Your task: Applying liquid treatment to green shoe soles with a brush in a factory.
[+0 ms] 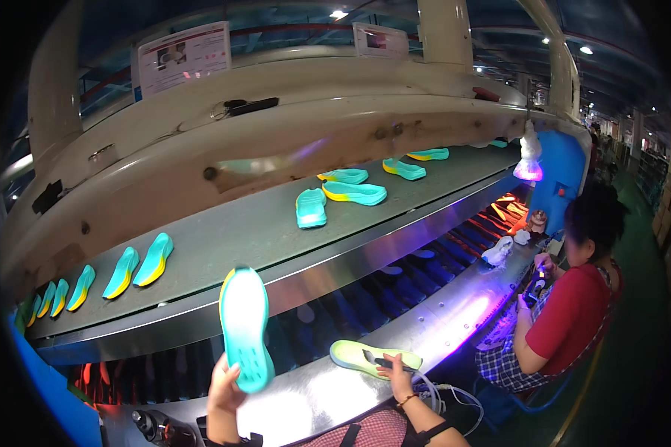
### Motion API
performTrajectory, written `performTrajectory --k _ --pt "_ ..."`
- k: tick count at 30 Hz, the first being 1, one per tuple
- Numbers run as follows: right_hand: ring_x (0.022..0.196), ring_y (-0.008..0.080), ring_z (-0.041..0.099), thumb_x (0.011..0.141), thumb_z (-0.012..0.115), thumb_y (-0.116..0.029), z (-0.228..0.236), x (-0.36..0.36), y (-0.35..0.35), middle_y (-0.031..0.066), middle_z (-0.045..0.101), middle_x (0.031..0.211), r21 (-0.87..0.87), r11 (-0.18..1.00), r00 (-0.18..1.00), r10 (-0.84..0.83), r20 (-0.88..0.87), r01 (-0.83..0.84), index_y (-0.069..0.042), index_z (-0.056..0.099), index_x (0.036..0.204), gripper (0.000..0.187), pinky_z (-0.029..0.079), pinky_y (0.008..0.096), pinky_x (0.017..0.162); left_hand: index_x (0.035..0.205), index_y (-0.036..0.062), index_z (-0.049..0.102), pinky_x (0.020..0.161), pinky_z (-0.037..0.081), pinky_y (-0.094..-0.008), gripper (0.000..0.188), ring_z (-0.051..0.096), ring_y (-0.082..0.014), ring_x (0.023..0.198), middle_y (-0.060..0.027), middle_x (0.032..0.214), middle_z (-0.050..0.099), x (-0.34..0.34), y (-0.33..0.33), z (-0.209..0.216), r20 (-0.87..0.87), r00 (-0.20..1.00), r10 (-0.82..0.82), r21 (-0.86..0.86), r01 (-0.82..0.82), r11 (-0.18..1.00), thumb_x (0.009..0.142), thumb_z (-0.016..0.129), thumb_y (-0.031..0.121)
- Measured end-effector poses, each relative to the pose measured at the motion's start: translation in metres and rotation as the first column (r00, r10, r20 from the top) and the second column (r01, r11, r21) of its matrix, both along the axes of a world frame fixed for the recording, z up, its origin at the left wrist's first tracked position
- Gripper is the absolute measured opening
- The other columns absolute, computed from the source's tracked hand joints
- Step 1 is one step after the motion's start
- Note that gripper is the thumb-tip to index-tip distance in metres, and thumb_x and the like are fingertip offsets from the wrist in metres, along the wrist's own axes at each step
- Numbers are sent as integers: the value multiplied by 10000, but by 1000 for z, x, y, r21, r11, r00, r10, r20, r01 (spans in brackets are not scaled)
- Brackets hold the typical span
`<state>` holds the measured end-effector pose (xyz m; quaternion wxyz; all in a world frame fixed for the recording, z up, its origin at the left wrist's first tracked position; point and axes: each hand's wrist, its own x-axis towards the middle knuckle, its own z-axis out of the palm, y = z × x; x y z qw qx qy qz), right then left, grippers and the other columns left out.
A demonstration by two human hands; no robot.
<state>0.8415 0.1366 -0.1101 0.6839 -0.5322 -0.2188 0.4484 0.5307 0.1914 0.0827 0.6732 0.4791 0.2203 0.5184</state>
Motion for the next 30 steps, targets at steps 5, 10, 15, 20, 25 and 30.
performTrajectory --k 5,10,15,20,25,30 --pt "851 213 616 818 568 -23 53 -13 -24 145 603 987 201 961 928 241 -282 -189 67 541 1047 247 511 264 733 1343 41 262 953 325 -579 798 489 -407 1076 -245 1212 455 -5 -55 -105 271 873 -405 -384 484 786 778 525 540" --pt "860 159 587 753 587 38 107 -46 -40 140 623 981 345 822 835 527 -159 -453 52 582 1004 251 465 241 716 1324 79 315 982 311 -518 827 478 -372 1093 -194 1235 457 24 -90 -128 528 849 -28 -546 364 755 774 352 696" --pt "812 139 588 750 595 18 120 -83 -38 137 635 950 154 720 725 688 -29 -677 56 592 989 242 452 238 734 1309 77 342 951 356 -512 916 485 -362 1082 -189 1218 471 35 -96 -111 614 788 -52 -461 412 786 751 94 760" --pt "744 109 561 759 614 -14 110 -100 -24 100 638 891 167 695 694 716 -76 -700 59 596 988 242 440 224 673 1276 71 382 912 394 -502 863 517 -350 1033 -185 1151 514 31 -104 -110 567 823 -22 -475 349 808 796 45 704" --pt "772 115 579 756 638 -59 119 -109 -14 86 647 878 132 694 701 713 7 -708 43 618 971 238 455 227 699 1270 70 390 876 410 -496 870 524 -338 997 -201 1128 512 38 -106 -108 545 838 40 -533 309 788 785 67 716" --pt "785 126 605 761 638 -66 130 -122 -7 92 651 881 112 746 708 558 434 -657 18 628 960 216 479 241 713 1278 83 383 906 400 -463 824 506 -309 1052 -169 1160 506 47 -104 -115 569 822 6 -435 294 851 808 88 692"
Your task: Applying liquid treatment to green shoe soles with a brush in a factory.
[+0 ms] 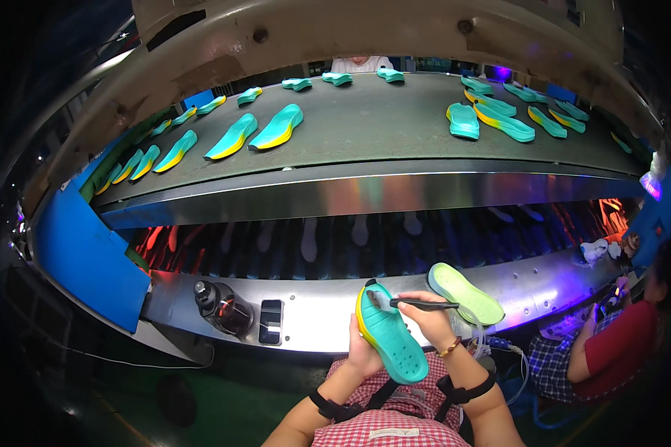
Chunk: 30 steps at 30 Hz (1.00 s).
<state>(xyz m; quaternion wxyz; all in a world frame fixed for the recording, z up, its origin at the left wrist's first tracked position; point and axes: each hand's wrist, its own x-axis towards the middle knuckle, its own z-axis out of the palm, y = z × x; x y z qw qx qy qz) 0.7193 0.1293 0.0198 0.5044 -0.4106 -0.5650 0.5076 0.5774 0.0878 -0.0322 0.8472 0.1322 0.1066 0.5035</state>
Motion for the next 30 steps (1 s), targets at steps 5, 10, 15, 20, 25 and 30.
performTrajectory --k 5,10,15,20,25,30 --pt "654 253 612 673 668 -84 18 -14 -18 138 634 755 518 848 922 -109 373 -110 -48 654 892 223 485 313 607 1239 106 418 925 398 -403 730 490 -260 1080 -112 1163 516 -1 13 -1 -246 947 205 -86 -232 969 842 136 650" --pt "696 251 620 689 675 -105 40 29 -42 120 639 779 276 825 782 280 558 -493 -53 648 907 226 491 326 631 1167 68 472 856 444 -437 804 564 -291 942 -160 1032 574 -31 19 21 -230 948 221 57 -214 975 818 70 670" --pt "734 161 615 733 676 -91 60 37 -26 78 650 870 300 832 863 356 357 -467 -43 648 925 199 480 267 633 1219 65 435 877 437 -444 832 558 -293 978 -168 1078 559 -24 8 37 -156 982 106 67 -97 993 816 35 674" --pt "693 110 600 755 656 -91 62 18 -22 83 658 814 152 949 951 248 186 -277 -26 654 933 189 476 229 627 1249 69 410 878 443 -438 808 537 -316 1015 -137 1198 496 -3 7 49 152 988 3 -66 7 998 814 127 687" --pt "682 129 613 767 649 -105 67 30 -34 96 656 802 138 886 896 431 110 -443 -23 660 921 175 480 223 628 1209 56 441 843 459 -417 774 566 -292 961 -176 1071 564 -13 5 65 62 997 35 12 -36 999 832 122 651" --pt "709 120 615 744 662 -69 61 32 -28 91 656 805 230 823 845 455 281 -519 -29 658 946 206 486 231 653 1177 49 455 813 466 -427 804 569 -310 917 -181 1034 567 -12 10 73 -13 992 126 38 -125 991 810 113 678"
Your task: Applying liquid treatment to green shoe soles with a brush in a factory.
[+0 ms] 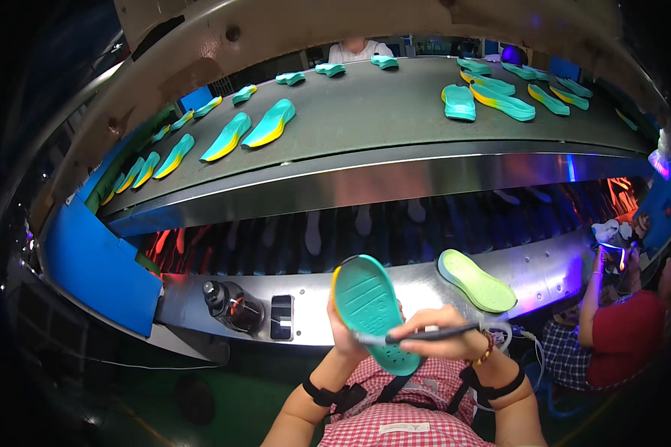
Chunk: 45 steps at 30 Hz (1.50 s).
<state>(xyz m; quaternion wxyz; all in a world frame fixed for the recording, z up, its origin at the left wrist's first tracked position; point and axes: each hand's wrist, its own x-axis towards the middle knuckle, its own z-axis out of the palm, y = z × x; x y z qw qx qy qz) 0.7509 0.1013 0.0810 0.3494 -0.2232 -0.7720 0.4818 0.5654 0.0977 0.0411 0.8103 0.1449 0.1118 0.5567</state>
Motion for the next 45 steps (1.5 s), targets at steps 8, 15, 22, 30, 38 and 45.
performTrajectory --k 8,15,22,30,38,45 --pt "797 203 625 724 680 -41 -1 5 -2 92 654 891 110 994 992 -7 -125 21 -45 653 951 229 491 292 720 1090 -10 487 705 471 -416 900 570 -305 804 -193 923 568 -3 6 27 -122 937 326 177 -303 936 762 128 747" --pt "833 208 615 734 669 -32 1 16 1 94 653 881 69 986 978 -138 -155 150 -29 650 948 216 482 300 756 1051 -3 510 685 470 -411 875 571 -298 749 -189 875 570 -9 9 35 -162 877 453 198 -420 886 768 154 745" --pt "864 195 605 742 647 -5 -5 22 -6 116 642 930 -230 971 965 1 -263 -64 -13 641 956 215 477 300 786 1160 7 465 789 454 -425 886 555 -312 896 -202 1015 549 -15 10 36 -72 950 303 344 -261 902 766 192 752" --pt "876 157 605 781 623 -18 -6 13 -24 99 645 924 -565 825 950 -193 -245 22 31 620 976 201 481 258 783 1294 31 352 885 424 -473 674 528 -330 1030 -205 1156 504 16 -18 7 -132 983 129 128 -112 985 872 282 551" --pt "830 175 630 759 651 -23 11 28 -10 125 653 924 -164 986 992 -23 -123 2 1 628 980 224 495 267 745 1212 -8 428 851 451 -325 459 573 -215 959 -147 1091 560 -4 -6 11 -313 939 -142 85 177 981 877 420 305" --pt "913 230 626 749 651 -12 19 45 -5 119 642 986 -16 981 979 192 -69 -194 -21 625 1001 253 490 298 807 1172 -30 465 762 485 -271 456 591 -164 890 -132 1050 581 -15 -5 20 -473 805 -359 -33 390 920 877 456 317"
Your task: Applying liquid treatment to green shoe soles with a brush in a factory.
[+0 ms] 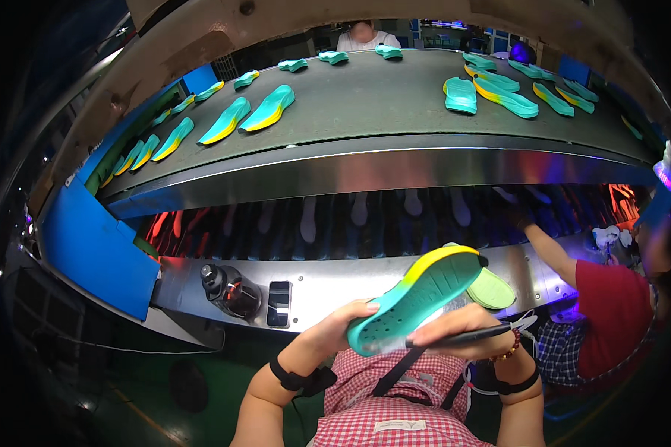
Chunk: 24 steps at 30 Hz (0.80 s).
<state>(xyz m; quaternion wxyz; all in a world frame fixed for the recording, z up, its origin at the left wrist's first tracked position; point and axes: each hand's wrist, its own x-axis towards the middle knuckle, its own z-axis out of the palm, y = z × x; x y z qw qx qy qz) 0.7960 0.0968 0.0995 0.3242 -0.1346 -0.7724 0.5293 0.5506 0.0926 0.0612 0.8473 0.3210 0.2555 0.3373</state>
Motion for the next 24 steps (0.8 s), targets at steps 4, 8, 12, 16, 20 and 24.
performTrajectory --k 4,8,12,16,20,24 --pt "948 224 614 752 635 -7 5 3 8 121 636 1004 52 985 981 161 105 -167 -25 620 998 247 483 309 828 1188 -57 458 828 454 -282 489 570 -182 947 -142 1093 563 4 5 7 -232 964 -127 67 146 987 870 468 314" --pt "949 229 613 755 629 -3 14 17 10 131 635 1002 114 984 979 119 164 -139 -18 620 980 226 482 303 824 1210 -65 445 848 437 -288 498 560 -192 970 -152 1129 550 -2 2 13 -300 948 -109 25 122 992 868 466 295" --pt "964 243 605 755 619 3 -5 19 12 133 630 1013 20 989 987 143 70 -145 -20 618 994 240 480 315 835 1192 -60 460 834 451 -276 463 563 -170 949 -146 1106 556 -8 5 19 -301 943 -141 99 178 979 894 430 292" --pt "965 249 605 752 627 -2 3 37 8 133 628 1021 100 986 967 108 229 -133 -23 619 1016 265 475 322 842 1228 -65 430 818 451 -261 539 566 -167 939 -147 1110 559 -13 3 10 -289 955 -69 113 105 988 869 455 337" --pt "926 247 619 750 628 0 -16 28 14 127 640 987 68 994 996 -87 2 87 -23 632 982 233 486 315 822 1243 -64 417 827 448 -269 567 563 -172 950 -157 1133 548 -16 8 15 -232 970 -69 125 100 987 851 474 342" --pt "863 260 637 731 658 -24 -29 36 4 129 654 918 228 972 984 -90 152 53 -22 638 955 225 508 329 768 1248 -56 413 890 427 -312 598 547 -216 1019 -162 1178 524 -25 9 20 -249 968 -7 198 58 979 869 416 407"
